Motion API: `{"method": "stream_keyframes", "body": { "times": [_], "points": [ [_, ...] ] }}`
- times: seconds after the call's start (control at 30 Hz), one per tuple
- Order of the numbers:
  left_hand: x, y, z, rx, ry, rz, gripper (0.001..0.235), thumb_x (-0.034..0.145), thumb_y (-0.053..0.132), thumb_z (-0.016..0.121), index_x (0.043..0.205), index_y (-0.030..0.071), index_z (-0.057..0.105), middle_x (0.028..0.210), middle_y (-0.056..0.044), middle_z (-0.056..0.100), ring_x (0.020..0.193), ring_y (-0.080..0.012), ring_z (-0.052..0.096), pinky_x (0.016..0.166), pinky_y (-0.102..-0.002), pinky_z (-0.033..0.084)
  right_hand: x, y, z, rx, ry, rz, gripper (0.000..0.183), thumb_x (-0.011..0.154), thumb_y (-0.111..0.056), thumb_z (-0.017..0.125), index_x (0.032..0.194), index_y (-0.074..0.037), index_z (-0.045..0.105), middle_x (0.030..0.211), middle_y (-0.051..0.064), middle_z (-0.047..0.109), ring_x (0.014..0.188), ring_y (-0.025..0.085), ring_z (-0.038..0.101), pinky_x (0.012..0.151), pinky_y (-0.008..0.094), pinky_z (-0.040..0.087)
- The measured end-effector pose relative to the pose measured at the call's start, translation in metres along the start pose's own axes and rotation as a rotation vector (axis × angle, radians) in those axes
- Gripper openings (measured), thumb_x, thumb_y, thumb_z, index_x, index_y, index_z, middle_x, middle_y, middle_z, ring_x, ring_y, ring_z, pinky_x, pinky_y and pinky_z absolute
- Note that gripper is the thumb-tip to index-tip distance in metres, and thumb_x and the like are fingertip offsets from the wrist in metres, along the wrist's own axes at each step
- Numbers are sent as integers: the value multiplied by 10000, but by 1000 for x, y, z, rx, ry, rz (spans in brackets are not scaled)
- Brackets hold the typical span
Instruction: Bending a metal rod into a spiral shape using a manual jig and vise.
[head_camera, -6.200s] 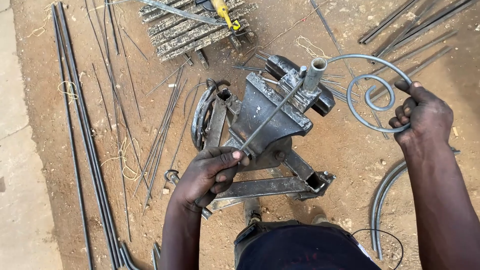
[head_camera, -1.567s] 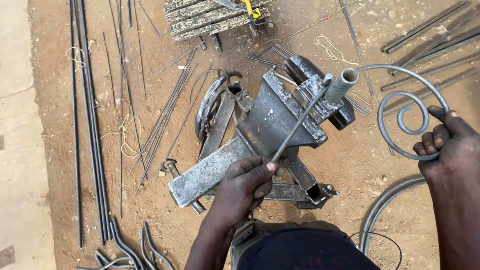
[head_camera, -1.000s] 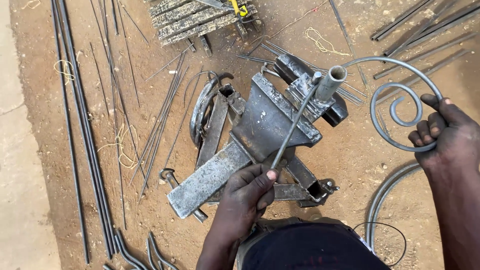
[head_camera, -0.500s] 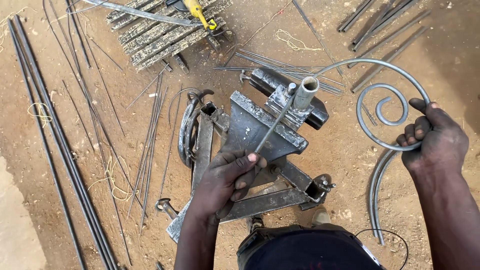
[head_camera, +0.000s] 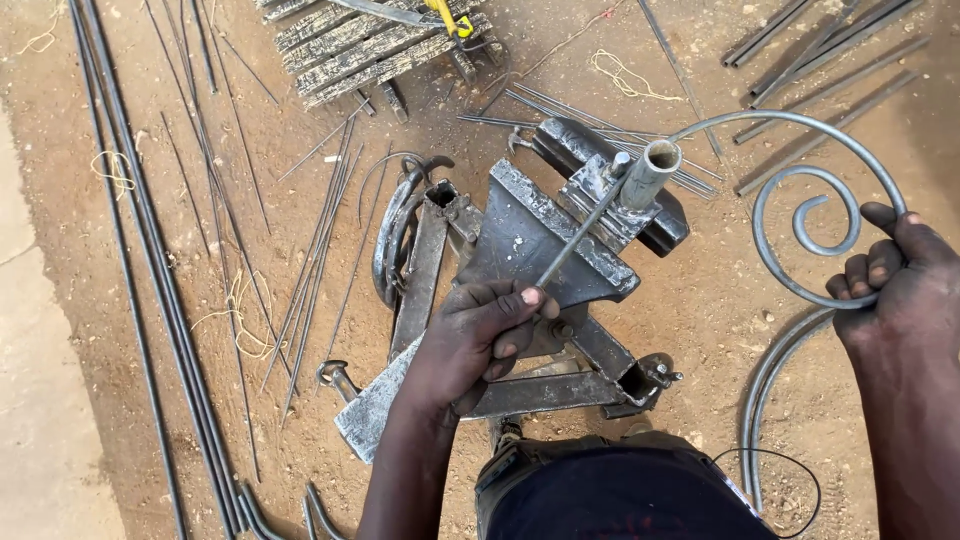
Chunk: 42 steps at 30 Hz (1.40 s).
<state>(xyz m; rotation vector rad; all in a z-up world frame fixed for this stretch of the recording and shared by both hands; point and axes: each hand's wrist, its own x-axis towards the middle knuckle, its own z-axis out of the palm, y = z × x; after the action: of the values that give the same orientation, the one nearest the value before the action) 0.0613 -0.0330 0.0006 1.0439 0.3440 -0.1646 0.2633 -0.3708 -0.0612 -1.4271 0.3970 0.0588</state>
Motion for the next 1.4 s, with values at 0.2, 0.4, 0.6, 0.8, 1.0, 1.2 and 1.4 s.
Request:
{"method": "stream_keyframes", "body": {
  "times": [0.2, 0.4, 0.6, 0.8, 1.0, 1.2, 1.4],
  "points": [
    [-4, 0, 6, 27, 90, 37, 294, 968, 201, 643, 991, -78, 731, 496, 24, 360, 418, -38, 274, 338, -171, 169, 10, 9, -3, -18, -24, -34, 333, 1125, -402, 404, 1227, -235, 673, 572, -121, 356, 492, 69, 287, 560, 265, 290],
    [-10, 9, 5, 171, 110, 90, 275, 955, 188, 672, 1010, -67, 760, 516, -5, 389, 421, -66, 295, 381, -204, 190, -12, -7, 9, 38, -22, -117, 286, 1121, -291, 443, 1133, -158, 697, 517, -62, 349, 453, 80, 309, 519, 261, 272],
    [-11, 44, 2, 595, -118, 62, 319, 1005, 249, 648, 797, 27, 743, 538, -16, 533, 448, -107, 448, 452, -246, 337, -27, -46, 12, 81, -35, -257, 306, 1169, -286, 481, 1152, -80, 708, 519, -39, 371, 436, 82, 327, 484, 249, 265],
    [-15, 30, -17, 195, -141, 30, 200, 977, 130, 656, 946, -55, 726, 798, -124, 620, 440, -65, 385, 372, -213, 314, -54, -75, 18, 81, 0, -234, 224, 1149, -186, 490, 1033, -79, 649, 621, 3, 472, 418, 87, 301, 439, 243, 243],
    [-37, 67, -17, 438, -252, 204, 168, 960, 144, 643, 1017, 6, 721, 1006, -91, 749, 674, -120, 587, 586, -256, 460, -66, -89, 14, 59, -93, -519, 419, 1081, -575, 487, 1283, -225, 599, 583, -100, 404, 488, 19, 386, 489, 141, 326],
    [-7, 92, -34, 1186, -37, 722, 117, 905, 172, 668, 959, 127, 761, 909, -15, 776, 858, -228, 698, 735, -366, 479, -133, -100, 42, 212, -8, -266, 345, 973, -546, 592, 1271, -371, 585, 1338, -24, 657, 1227, 180, 669, 1057, 373, 575],
    [47, 95, -49, 1217, -6, 1003, 229, 831, 20, 683, 951, 190, 781, 1006, -11, 776, 961, -242, 667, 844, -414, 460, -174, -84, 34, 576, -290, -198, 767, 784, -556, 815, 1341, -67, 623, 1376, 219, 652, 1330, 456, 602, 1175, 592, 420]
  ]
}}
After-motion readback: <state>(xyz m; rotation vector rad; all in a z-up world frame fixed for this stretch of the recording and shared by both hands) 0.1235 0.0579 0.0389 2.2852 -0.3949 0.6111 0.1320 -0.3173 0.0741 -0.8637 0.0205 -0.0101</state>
